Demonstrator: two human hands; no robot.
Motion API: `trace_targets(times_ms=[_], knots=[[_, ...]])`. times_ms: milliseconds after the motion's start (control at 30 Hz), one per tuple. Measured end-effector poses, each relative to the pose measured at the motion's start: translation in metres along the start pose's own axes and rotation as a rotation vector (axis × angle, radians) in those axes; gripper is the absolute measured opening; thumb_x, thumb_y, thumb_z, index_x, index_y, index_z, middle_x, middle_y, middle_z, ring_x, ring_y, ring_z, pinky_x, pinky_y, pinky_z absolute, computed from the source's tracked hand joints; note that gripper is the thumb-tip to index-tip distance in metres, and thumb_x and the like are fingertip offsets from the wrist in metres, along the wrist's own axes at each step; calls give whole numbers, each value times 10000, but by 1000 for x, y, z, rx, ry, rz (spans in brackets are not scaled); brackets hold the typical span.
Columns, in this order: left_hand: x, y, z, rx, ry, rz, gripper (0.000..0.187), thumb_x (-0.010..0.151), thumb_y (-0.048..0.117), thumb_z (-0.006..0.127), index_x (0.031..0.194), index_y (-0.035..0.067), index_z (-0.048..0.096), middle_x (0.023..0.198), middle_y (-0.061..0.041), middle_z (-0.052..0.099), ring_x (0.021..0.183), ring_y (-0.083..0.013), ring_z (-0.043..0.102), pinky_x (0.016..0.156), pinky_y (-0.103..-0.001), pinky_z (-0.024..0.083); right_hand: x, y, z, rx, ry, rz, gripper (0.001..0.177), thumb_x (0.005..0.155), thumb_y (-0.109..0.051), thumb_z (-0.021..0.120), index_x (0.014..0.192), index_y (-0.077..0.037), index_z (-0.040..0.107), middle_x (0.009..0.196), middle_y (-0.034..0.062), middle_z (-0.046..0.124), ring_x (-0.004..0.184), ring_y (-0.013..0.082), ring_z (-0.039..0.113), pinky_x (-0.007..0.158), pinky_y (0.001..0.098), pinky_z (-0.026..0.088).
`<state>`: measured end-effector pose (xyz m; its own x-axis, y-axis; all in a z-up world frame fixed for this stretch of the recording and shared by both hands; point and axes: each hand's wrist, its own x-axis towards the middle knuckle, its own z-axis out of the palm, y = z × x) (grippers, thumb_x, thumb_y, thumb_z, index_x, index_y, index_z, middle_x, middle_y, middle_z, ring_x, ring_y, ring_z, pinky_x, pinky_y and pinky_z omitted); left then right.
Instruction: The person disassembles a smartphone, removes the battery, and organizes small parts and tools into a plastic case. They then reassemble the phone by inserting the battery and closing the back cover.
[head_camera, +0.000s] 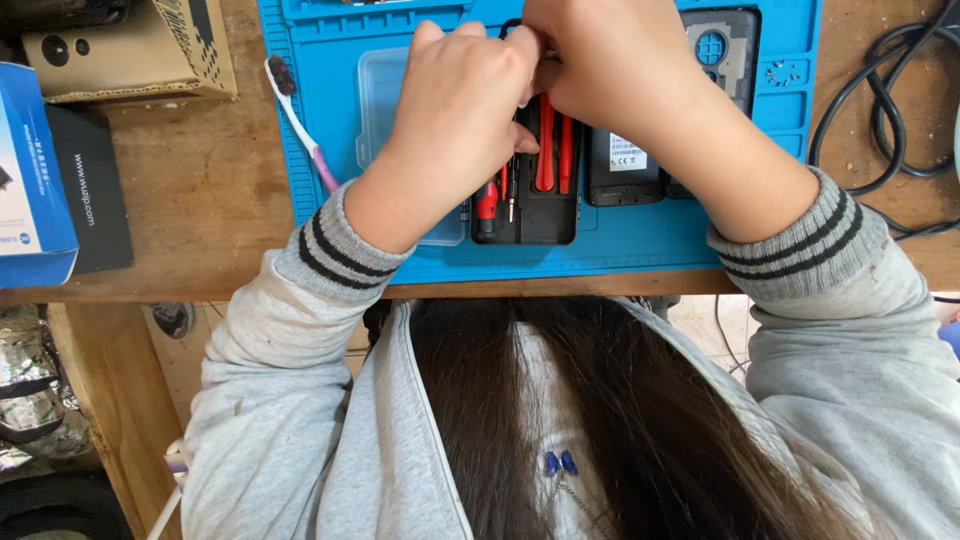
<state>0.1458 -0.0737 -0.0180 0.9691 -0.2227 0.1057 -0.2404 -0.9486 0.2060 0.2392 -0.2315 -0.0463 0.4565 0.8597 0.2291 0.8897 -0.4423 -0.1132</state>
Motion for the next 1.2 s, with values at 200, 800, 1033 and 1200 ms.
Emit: trace_targets(times_ms=[200,800,1033,1200], knots=[[16,-9,9,90,-102,40,424,540,491,922,651,227,608,624,66,629,649,-270,652,731,-487,403,7,0,-6,144,-158,59,91,804,-134,698,771,-107,617,727,66,628,633,285,556,454,405,356],[18,-15,-17,-33,-283,-72,358,667,483,913,696,189,710,667,-44,671,691,-316,657,513,-458,489,10,9,-22,294,-241,101,283,1027,-361,710,925,-97,726,776,76,645,665,264,549,541,413,371],[-53,-79,-56,48,-49,-243,472,901,522,878,888,139,603,726,-102,651,762,-370,653,540,-503,463,-43,0,-104,496,-321,411,189,1092,-245,642,1011,-77,673,645,51,594,555,149,510,517,333,343],[-75,-83,-41,-59,-449,-512,472,877,602,712,901,138,629,624,-17,617,725,-281,622,606,-449,452,-87,-9,-93,712,-335,550,146,948,-218,684,963,-73,671,560,35,595,493,84,522,508,238,372]])
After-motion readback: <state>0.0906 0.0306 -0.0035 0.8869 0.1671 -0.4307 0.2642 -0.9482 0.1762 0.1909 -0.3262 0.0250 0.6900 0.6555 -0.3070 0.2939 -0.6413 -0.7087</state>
